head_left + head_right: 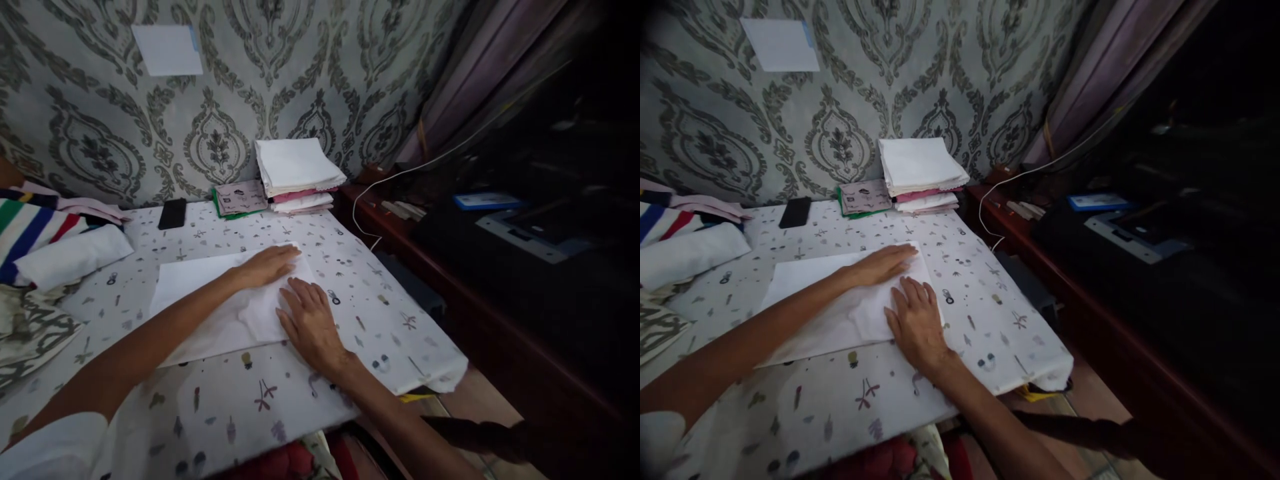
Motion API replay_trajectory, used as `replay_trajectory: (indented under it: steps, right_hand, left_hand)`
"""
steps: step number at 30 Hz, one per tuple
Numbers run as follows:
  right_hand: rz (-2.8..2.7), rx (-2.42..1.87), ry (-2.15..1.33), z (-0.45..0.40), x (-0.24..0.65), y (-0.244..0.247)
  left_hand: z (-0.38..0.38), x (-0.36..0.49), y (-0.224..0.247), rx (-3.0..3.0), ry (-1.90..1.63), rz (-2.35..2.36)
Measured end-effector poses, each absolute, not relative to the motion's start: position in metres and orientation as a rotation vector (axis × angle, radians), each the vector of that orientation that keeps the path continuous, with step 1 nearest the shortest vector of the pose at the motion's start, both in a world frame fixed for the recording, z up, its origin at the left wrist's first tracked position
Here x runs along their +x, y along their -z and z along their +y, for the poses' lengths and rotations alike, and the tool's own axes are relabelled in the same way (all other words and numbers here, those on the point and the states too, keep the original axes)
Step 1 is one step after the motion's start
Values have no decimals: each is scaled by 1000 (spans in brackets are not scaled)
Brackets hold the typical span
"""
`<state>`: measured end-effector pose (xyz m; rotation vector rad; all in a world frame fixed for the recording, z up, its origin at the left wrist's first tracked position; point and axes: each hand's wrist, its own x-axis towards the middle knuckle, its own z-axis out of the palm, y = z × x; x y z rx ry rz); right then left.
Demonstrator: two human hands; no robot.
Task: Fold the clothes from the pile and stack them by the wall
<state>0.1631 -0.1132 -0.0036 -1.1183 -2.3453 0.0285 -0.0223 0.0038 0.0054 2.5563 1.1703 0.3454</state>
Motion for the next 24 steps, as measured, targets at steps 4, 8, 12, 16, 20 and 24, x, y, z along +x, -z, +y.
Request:
replay_trajectory:
  steps: [4, 8, 12, 16, 20, 24]
  right_hand:
    - [-2422, -1234, 89, -114, 179, 33]
    - [-2396, -1199, 19, -122, 198, 40]
    - [-2145, -1460, -96, -122, 212, 30]
    - [-2081, -1731, -185, -116, 215, 18]
    - [-2146, -1788, -303, -109, 211, 10]
    - [-1946, -1685, -570, -108, 207, 1]
  left_hand:
    - [19, -3, 9, 2509, -137, 1120]
    - [40, -7, 11, 2439, -104, 1225]
    - [65, -12, 6, 2472, -211, 1219]
    - [93, -6, -7, 2451, -100, 1117]
    - [111, 4, -23, 2368, 116, 1087]
    - [115, 1, -38, 2345, 66, 1096]
